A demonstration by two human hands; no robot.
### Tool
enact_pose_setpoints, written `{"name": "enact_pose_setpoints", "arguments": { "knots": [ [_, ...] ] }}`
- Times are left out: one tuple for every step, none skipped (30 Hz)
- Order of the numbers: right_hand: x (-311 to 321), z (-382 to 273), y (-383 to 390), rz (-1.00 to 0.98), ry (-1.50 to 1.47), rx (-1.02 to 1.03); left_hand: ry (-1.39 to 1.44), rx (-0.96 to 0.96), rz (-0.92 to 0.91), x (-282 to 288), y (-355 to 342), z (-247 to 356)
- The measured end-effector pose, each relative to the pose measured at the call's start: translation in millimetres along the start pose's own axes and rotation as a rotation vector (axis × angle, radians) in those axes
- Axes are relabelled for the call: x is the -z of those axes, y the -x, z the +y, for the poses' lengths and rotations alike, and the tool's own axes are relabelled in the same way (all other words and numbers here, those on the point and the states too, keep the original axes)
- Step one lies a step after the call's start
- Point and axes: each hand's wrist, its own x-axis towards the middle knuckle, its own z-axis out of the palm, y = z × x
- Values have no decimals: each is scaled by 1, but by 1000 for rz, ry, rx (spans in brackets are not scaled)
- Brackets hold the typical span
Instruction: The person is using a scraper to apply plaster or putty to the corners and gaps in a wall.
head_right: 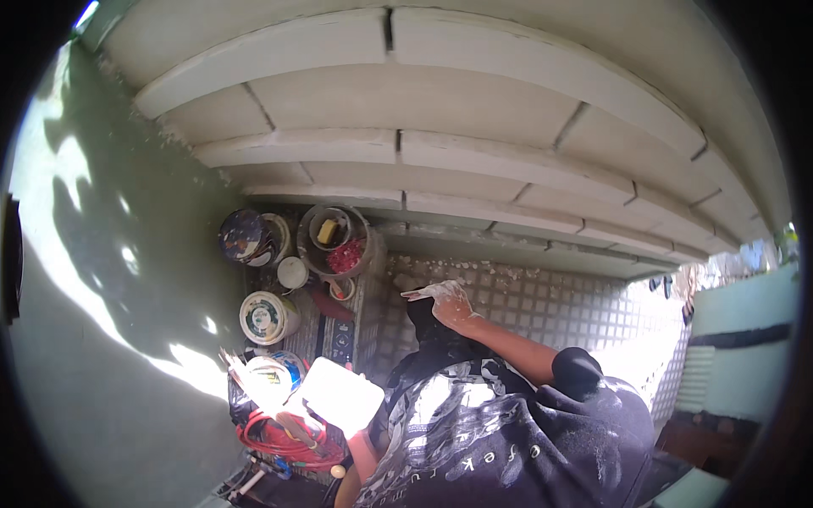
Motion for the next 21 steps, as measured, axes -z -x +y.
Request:
{"name": "enact_pose_setpoints", "arguments": {
  "knots": [
    [5,13,34,28,-3,-122,109,143,-40,-6,-8,-7],
    [11,25,67,88,-21,-210,140,191,72,-13,-9,-18],
    [16,37,93,94,-32,-350,94,289,13,-20,-20,-28],
    [22,48,117,140,-57,-453,-28,357,-34,-29,-34,-39],
    [26,58,140,205,-90,-542,-150,422,-85,-37,-45,-50],
    [29,66,158,303,-103,-603,-270,450,-108,-44,-55,-64],
    [30,79,173,423,-121,-649,-345,437,-64,-47,-65,-81],
    [35,84,191,502,-142,-748,-419,423,-21,-53,-70,-94],
    [39,93,207,546,-408,-772,-494,404,17,-56,-75,-109],
    [44,101,219,552,-689,-825,-454,544,-81,-61,-84,-121],
    [48,109,230,550,-957,-887,-486,582,-105,-64,-89,-133],
    [51,111,243,642,-1155,-794,-522,609,-120,-66,-92,-149],
    [55,115,249,666,-1251,-856,-561,632,-137,-67,-94,-165],
    [57,121,254,696,-1345,-866,-563,583,-37,-65,-98,-183],
    [61,125,260,721,-1439,-859,-607,590,-105,-66,-96,-198],
    [64,130,265,747,-1470,-860,-591,621,-110,-66,-95,-214],
    [69,137,272,762,-1507,-845,-574,647,-117,-66,-94,-232],
    [74,145,279,754,-1535,-828,-617,672,-134,-65,-93,-250],
    [81,154,287,754,-1549,-839,-655,645,-147,-65,-92,-271],
    [88,165,298,780,-1584,-793,-684,613,-156,-62,-88,-294],
    [94,178,308,793,-1636,-768,-713,571,-146,-56,-84,-317]
  ]
}}
